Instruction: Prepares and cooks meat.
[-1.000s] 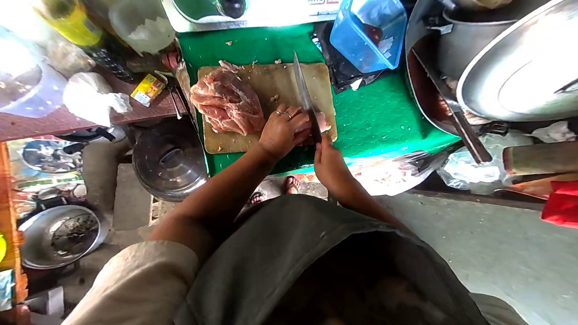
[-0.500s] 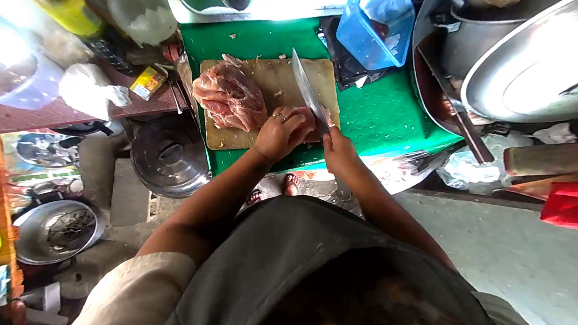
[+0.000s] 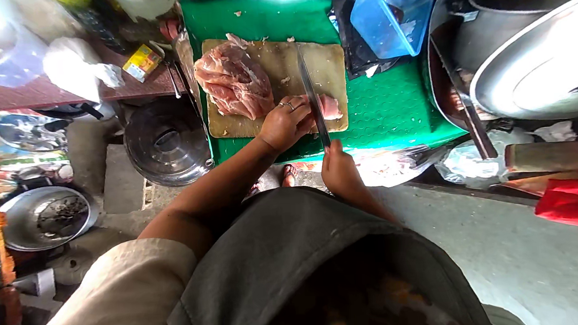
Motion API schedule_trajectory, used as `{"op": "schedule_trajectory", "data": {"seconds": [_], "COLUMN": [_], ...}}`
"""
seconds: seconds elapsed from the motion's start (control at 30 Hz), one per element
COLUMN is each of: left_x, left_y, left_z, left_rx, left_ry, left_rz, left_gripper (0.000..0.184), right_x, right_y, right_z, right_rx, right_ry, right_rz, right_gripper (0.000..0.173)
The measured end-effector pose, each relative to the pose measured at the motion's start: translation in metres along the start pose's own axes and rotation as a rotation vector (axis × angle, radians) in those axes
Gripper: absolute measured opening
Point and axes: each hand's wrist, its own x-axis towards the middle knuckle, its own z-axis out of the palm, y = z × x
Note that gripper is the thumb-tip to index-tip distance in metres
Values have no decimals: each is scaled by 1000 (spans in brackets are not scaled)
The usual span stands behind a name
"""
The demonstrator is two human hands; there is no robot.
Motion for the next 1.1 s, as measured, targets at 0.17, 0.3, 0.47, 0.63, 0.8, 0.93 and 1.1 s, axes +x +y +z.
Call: {"op": "schedule_trajectory", "data": {"seconds": [0.17,0.3,0.47,0.63,0.8,0.93,1.1], "left_x": [2,6,6,1,29,58,77], "left_y": [-3,0,-3,7,38,33,17], "left_z": [0,2,0,-22,-45,-26,-27], "left_rx": [14,33,-23,-106,108,79,-98], "left_ry": [-43,-4,7,-89,-348,-480,-576], "left_rz": [-57,-86,-80,-189,-570,-501,-124], "left_gripper": [23,18,17,29,57,52,56], "right_x": [40,11,-28,12,34,48,36], "right_y": [-27,-1,10,28,38,49,47], "right_z": [-2,6,0,5,4,2,-8], "right_rx": [-12,-16,-53,154,207,194,230], "right_ry": [-3,-69,-235,-43,79,94,91], "right_rz": [36,39,169,-53,-33,-13,44], "right_gripper": [32,28,37,29,32,34,31]}}
